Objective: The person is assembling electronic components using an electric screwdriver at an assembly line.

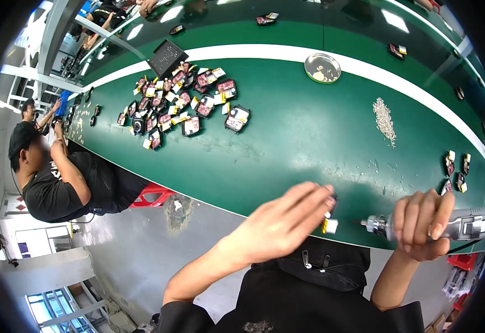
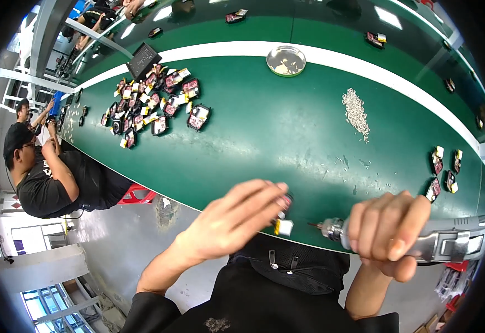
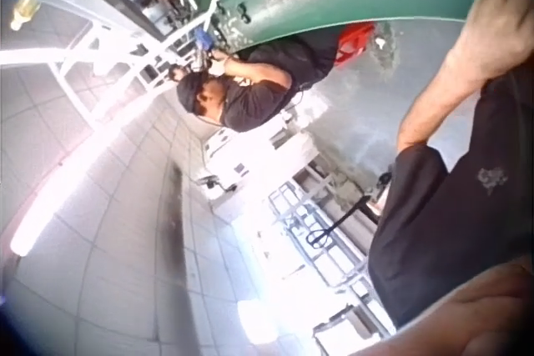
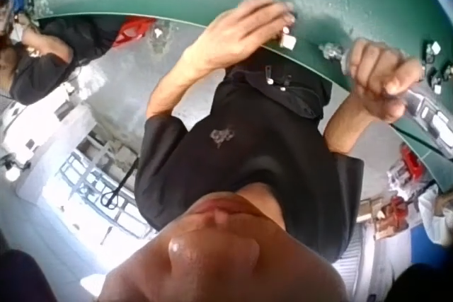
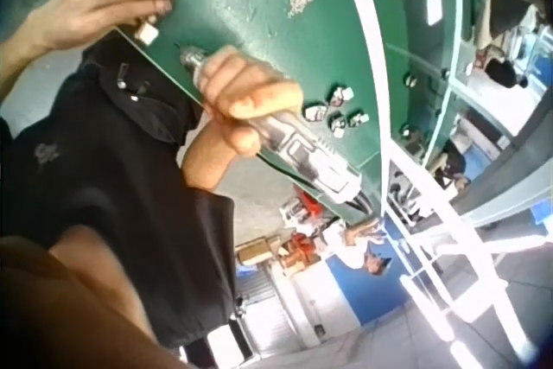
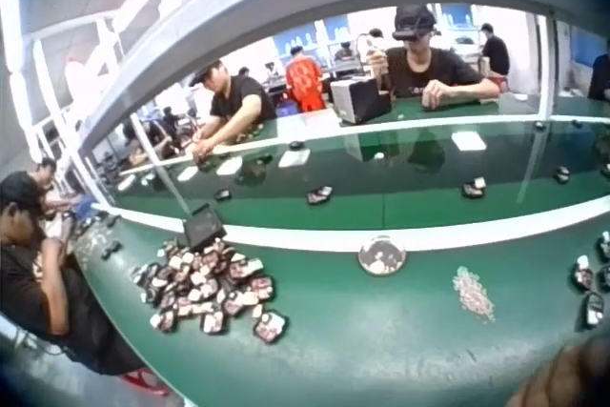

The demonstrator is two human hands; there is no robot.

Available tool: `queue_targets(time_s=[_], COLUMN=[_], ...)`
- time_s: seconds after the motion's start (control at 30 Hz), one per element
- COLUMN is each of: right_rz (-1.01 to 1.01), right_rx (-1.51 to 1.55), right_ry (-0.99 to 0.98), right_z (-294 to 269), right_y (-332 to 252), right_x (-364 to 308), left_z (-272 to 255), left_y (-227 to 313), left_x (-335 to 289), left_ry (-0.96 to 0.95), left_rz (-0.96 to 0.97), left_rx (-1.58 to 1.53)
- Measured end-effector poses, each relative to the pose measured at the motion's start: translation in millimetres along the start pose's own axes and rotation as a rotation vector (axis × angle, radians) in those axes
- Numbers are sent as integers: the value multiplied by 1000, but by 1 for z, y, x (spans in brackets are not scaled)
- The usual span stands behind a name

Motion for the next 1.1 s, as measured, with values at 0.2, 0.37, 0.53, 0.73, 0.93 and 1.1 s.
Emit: queue_targets(time_s=[0.2, 0.37, 0.53, 0.73, 0.93, 1.1], right_rz=[11, 176, 252, 249, 266, 260], right_rx=[83, 109, 207, 253, 261, 315], right_ry=[310, 446, 519, 531, 510, 527], right_z=[-31, -48, -56, -61, -62, -60], right_y=[-25, 4, 18, 20, 21, 19], right_x=[-25, -50, -69, -80, -78, -79], left_z=[-110, -82, 7, 55, 63, 49], left_y=[-126, -124, -35, -18, -16, -28], left_x=[-33, -21, 47, 79, 84, 81], left_ry=[514, 314, 178, 96, -45, 13], left_rz=[-557, -551, -223, -91, 134, 5], left_rx=[336, 631, 114, 144, 336, 178])
Point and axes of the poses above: each hand's wrist, its own x-axis towards the middle knuckle, its own z-axis out of the palm, y = z × x, the point moved 7 cm from there along x, towards the middle knuckle, and after that the axes turned 10 degrees about -x, right-handed, at the moved point
